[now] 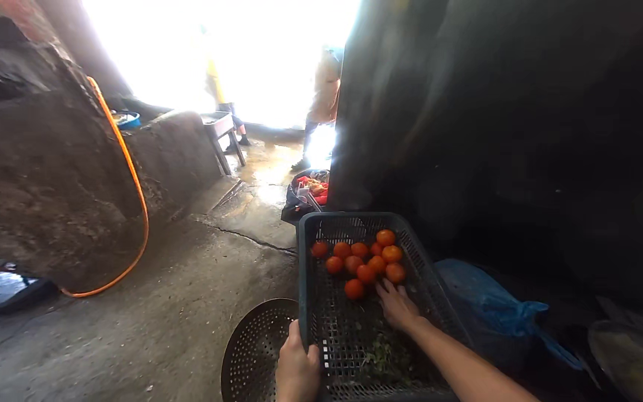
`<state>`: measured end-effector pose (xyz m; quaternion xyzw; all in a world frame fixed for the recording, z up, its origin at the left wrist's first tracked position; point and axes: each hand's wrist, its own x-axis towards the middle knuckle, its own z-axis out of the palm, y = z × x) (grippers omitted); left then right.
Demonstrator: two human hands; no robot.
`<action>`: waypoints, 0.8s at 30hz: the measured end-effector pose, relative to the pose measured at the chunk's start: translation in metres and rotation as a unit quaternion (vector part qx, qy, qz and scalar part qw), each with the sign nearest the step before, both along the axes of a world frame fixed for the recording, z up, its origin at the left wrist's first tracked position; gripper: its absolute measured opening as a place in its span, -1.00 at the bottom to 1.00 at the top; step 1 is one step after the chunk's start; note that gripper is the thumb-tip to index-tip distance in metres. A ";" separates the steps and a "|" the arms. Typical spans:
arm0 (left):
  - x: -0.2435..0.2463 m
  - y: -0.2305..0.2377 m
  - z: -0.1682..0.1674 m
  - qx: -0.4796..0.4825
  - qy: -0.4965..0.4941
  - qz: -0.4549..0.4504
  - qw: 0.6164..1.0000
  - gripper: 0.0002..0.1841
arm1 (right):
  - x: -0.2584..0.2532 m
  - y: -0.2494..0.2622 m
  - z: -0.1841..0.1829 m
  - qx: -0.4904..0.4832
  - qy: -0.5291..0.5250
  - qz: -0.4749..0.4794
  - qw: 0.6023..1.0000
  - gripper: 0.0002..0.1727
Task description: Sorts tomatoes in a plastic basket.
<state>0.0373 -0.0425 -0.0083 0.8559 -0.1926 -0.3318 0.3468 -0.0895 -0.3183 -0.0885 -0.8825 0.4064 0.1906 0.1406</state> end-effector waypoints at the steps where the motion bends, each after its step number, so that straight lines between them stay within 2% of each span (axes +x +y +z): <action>1: -0.001 0.001 0.001 0.004 0.002 -0.002 1.000 -0.42 | 0.006 -0.001 -0.004 -0.003 -0.013 -0.003 1.000 -0.34; 5: 0.001 0.002 0.003 0.001 0.000 0.002 1.000 -0.41 | 0.024 0.000 -0.013 0.038 -0.006 -0.025 0.999 -0.18; 7: 0.003 0.003 0.003 -0.002 0.002 0.006 1.000 -0.42 | 0.018 0.003 -0.014 0.031 0.007 0.005 0.999 -0.20; 9: 0.006 0.003 0.003 -0.004 0.002 0.009 1.000 -0.44 | 0.007 0.008 -0.012 0.014 0.032 0.053 0.998 -0.30; 11: 0.009 0.002 0.005 -0.012 -0.002 0.011 1.000 -0.47 | -0.006 0.024 0.004 0.036 0.083 0.079 0.993 -0.39; 13: 0.011 0.001 0.007 -0.014 -0.002 0.010 1.000 -0.47 | -0.020 0.042 0.031 0.102 0.129 0.126 0.978 -0.47; 15: 0.011 0.000 0.006 -0.013 0.000 0.009 1.000 -0.47 | -0.032 0.046 0.056 0.195 0.116 0.212 0.951 -0.70; 17: 0.012 0.000 0.004 -0.015 -0.001 0.008 1.000 -0.47 | -0.034 0.041 0.074 0.255 0.083 0.253 0.929 -0.66; 19: 0.013 0.000 0.004 -0.017 -0.004 0.006 1.000 -0.47 | -0.032 0.034 0.083 0.198 0.071 0.226 0.951 -0.64; 21: 0.013 0.000 0.004 -0.017 -0.005 0.005 1.000 -0.48 | -0.025 0.023 0.082 0.122 0.093 0.161 0.975 -0.69; 24: 0.013 0.000 0.004 -0.018 -0.001 0.004 1.000 -0.47 | -0.015 0.017 0.076 0.075 0.190 0.092 0.975 -0.74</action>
